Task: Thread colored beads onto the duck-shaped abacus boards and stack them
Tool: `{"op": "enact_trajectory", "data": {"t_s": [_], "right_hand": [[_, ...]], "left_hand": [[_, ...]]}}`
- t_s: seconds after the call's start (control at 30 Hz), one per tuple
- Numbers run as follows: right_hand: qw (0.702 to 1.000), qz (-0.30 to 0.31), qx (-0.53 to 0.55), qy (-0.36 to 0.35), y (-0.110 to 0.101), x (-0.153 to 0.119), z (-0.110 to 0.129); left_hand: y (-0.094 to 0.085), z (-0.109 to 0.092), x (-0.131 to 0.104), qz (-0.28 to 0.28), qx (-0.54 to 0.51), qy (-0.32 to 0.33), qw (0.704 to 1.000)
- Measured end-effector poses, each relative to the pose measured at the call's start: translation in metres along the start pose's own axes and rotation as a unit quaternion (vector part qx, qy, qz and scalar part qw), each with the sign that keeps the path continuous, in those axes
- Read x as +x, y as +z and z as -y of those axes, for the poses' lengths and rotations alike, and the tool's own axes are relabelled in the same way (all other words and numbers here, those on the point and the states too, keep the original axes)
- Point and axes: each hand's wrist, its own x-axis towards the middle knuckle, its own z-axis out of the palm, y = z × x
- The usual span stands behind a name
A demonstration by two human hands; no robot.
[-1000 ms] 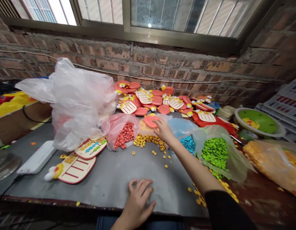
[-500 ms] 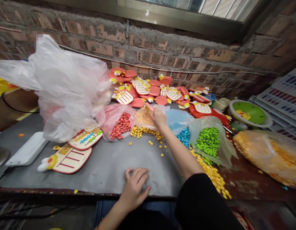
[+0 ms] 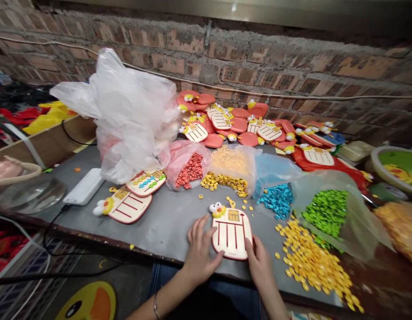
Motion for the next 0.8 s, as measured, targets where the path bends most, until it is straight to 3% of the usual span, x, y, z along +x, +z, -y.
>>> {"op": "enact_trajectory", "data": {"t_s": [0.1,0.13,0.2,0.3,0.37,0.47,0.57,0.67,0.8], "right_hand": [[0.99,-0.054,-0.102,-0.078,-0.01,0.021,0.012],[0.987,-0.051,-0.112,-0.108,-0.01,0.032,0.021],[0.979,0.01,-0.094,-0.18,-0.001,0.058,0.046],[0.936,0.157,-0.07,-0.307,0.041,0.106,0.086],[0.906,0.224,-0.098,-0.346,0.079,0.139,0.111],[0.873,0.27,-0.194,-0.356,0.131,0.177,0.138],[0.849,0.28,-0.271,-0.357,0.16,0.195,0.153],[0.852,0.279,-0.271,-0.351,0.158,0.195,0.156],[0.903,0.232,-0.104,-0.345,0.105,0.18,0.142]], "left_hand": [[-0.002,-0.004,0.005,0.065,-0.005,-0.02,0.998],[-0.003,-0.005,0.006,0.084,-0.005,-0.023,0.996],[-0.005,-0.007,0.008,0.12,0.002,-0.018,0.993],[-0.007,-0.005,0.008,0.145,0.026,0.009,0.989],[-0.006,-0.002,0.007,0.144,0.035,0.023,0.989],[-0.004,0.005,0.005,0.136,0.038,0.042,0.989],[-0.001,0.009,0.004,0.13,0.044,0.053,0.989],[0.0,0.01,0.003,0.126,0.046,0.057,0.989],[-0.002,0.009,0.002,0.118,0.052,0.049,0.99]]}}
